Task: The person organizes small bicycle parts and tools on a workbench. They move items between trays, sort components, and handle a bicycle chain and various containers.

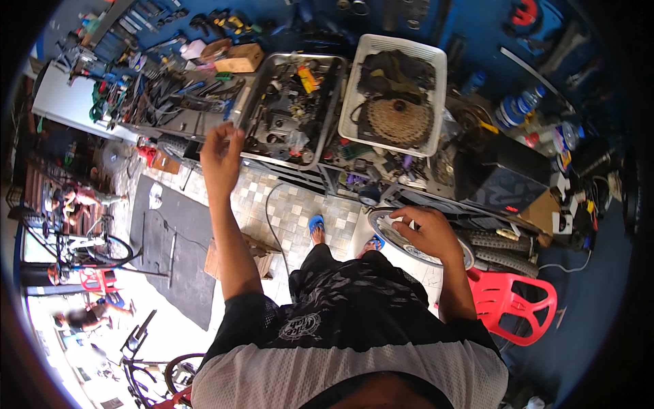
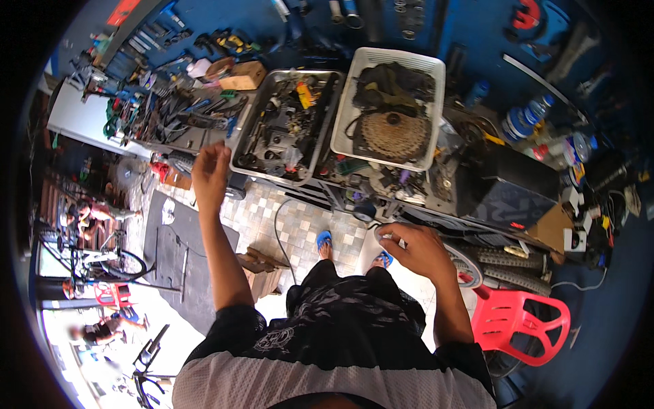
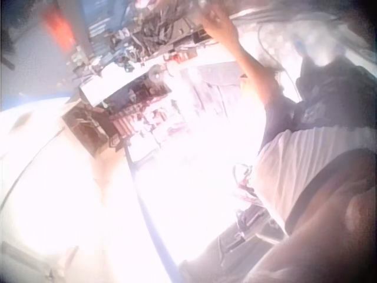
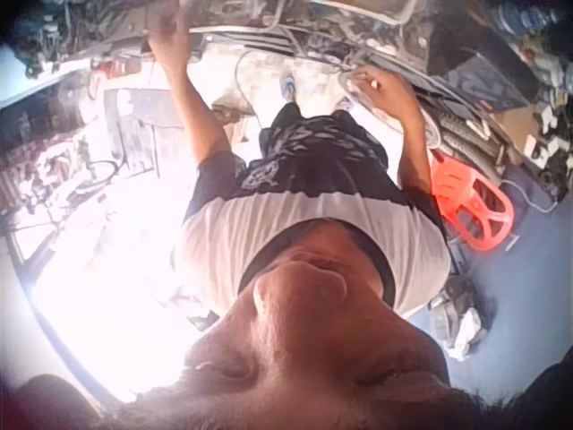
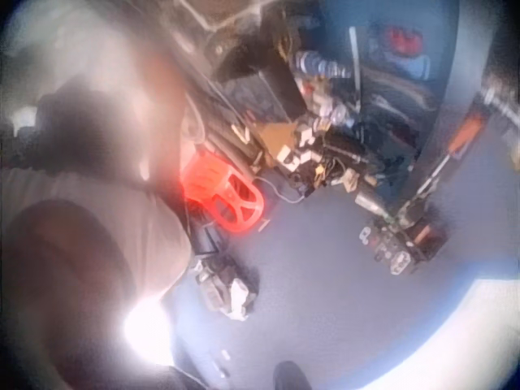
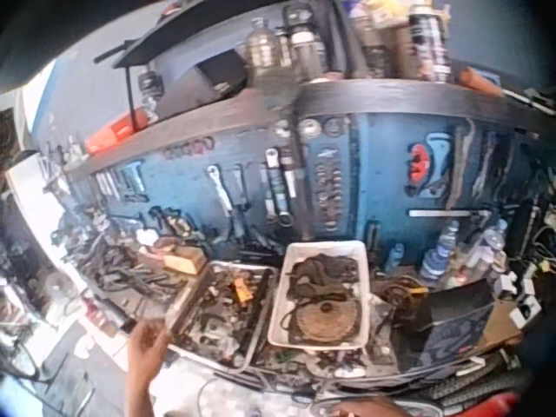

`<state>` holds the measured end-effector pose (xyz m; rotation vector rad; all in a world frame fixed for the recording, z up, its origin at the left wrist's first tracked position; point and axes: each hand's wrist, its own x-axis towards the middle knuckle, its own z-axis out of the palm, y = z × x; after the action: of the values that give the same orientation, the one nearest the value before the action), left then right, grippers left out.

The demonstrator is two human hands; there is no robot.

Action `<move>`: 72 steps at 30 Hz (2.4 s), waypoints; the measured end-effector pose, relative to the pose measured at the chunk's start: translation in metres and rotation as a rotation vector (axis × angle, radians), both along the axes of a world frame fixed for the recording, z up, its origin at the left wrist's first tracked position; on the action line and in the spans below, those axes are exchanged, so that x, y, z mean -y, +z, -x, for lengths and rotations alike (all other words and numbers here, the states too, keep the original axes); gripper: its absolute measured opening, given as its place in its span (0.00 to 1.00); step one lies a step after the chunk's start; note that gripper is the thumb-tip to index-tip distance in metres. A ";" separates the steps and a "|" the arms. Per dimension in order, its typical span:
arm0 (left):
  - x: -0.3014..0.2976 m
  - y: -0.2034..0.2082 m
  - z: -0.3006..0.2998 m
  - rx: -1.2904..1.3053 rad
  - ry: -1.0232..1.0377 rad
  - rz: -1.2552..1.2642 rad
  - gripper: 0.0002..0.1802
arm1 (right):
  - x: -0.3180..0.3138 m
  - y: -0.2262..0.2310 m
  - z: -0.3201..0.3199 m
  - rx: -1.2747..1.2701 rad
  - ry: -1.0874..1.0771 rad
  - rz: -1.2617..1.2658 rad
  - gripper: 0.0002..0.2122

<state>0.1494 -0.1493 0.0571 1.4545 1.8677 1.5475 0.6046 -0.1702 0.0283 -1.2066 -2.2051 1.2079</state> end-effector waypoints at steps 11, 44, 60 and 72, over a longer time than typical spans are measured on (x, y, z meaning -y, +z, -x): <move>0.065 -0.150 0.108 -0.002 0.213 0.315 0.21 | -0.042 -0.013 0.179 -0.024 -0.118 -0.009 0.13; -0.176 -0.096 0.120 -0.725 -0.276 0.349 0.26 | -0.161 -0.016 0.218 0.222 -0.344 -0.064 0.14; -0.167 -0.106 0.140 -0.773 -0.291 0.230 0.47 | -0.159 -0.027 0.270 0.338 -0.401 -0.063 0.15; -0.175 -0.159 0.184 -0.113 -0.114 0.491 0.23 | -0.147 -0.061 0.264 0.363 -0.581 -0.161 0.29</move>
<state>-0.0347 0.0260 -0.1022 1.4027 2.0015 0.8826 0.3403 -0.0232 -0.0331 -1.9302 -1.9037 0.6025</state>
